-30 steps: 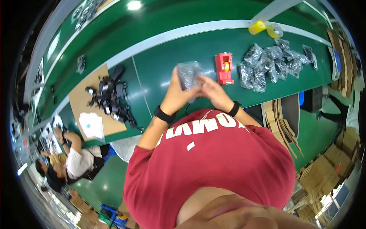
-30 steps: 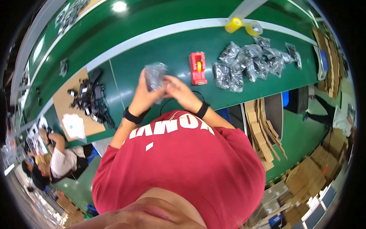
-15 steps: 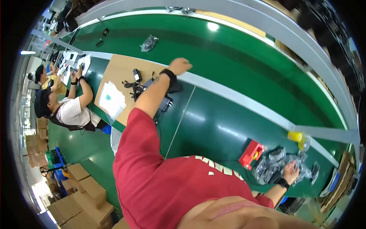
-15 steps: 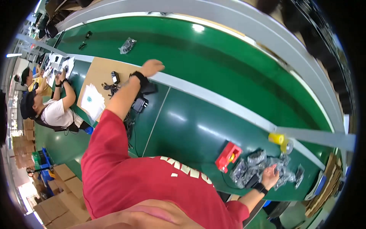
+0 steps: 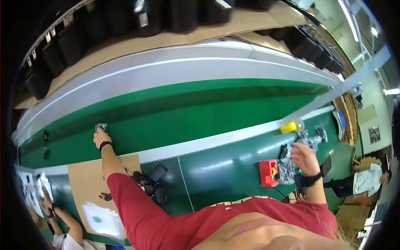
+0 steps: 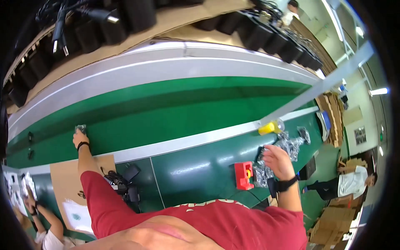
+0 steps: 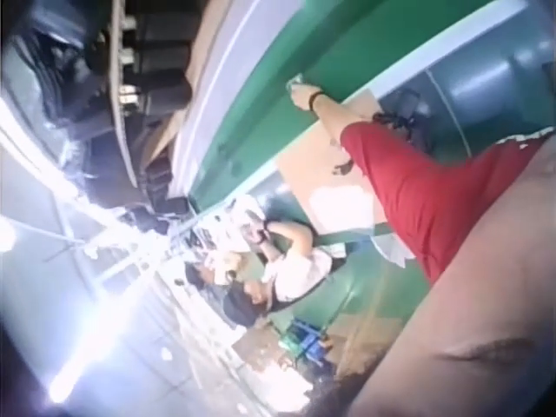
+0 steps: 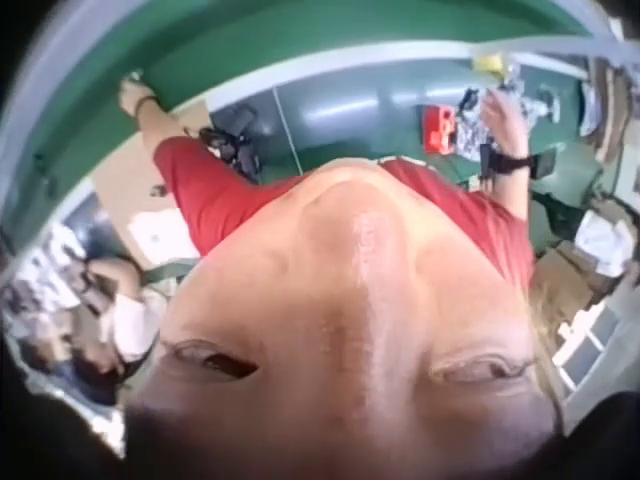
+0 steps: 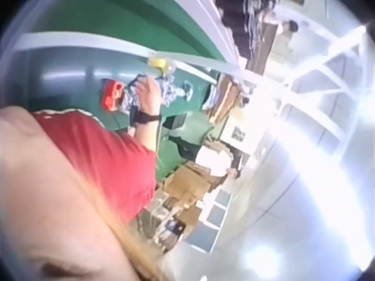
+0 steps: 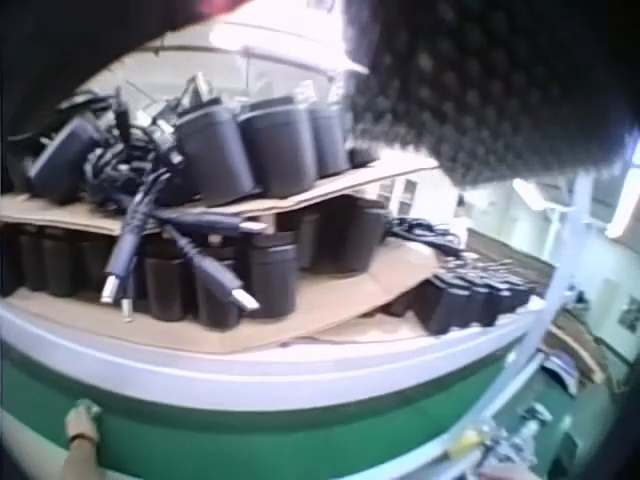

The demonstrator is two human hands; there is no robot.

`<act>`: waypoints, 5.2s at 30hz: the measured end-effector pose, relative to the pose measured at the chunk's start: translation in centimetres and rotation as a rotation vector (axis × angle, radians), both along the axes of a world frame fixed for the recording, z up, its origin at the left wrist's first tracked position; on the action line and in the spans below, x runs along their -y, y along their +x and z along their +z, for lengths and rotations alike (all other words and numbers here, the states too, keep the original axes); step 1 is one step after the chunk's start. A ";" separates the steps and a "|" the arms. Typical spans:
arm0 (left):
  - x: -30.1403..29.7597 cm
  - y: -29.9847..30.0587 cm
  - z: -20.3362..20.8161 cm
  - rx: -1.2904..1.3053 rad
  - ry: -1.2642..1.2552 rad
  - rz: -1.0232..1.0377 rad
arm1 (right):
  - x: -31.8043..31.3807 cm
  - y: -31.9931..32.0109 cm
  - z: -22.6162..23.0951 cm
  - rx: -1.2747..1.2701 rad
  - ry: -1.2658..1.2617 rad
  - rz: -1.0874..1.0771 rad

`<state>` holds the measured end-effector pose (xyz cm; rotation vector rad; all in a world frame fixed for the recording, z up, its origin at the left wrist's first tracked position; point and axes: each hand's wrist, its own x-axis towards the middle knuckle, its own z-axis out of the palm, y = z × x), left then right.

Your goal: Manually place small electronic parts into plastic bags and organize them on the assembly line.

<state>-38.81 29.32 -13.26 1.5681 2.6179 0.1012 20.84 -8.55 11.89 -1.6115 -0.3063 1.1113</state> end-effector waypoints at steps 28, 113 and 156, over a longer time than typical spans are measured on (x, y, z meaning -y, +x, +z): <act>52.8 34.3 21.5 2.166 -0.407 -0.371 | 17.9 -7.2 -2.2 0.011 0.312 0.738; 60.3 40.3 16.7 0.699 0.012 -0.750 | 26.2 -4.0 -10.3 0.234 0.110 0.747; 63.9 31.3 17.4 0.855 0.001 -0.847 | 31.6 -0.5 -7.9 0.108 0.089 0.040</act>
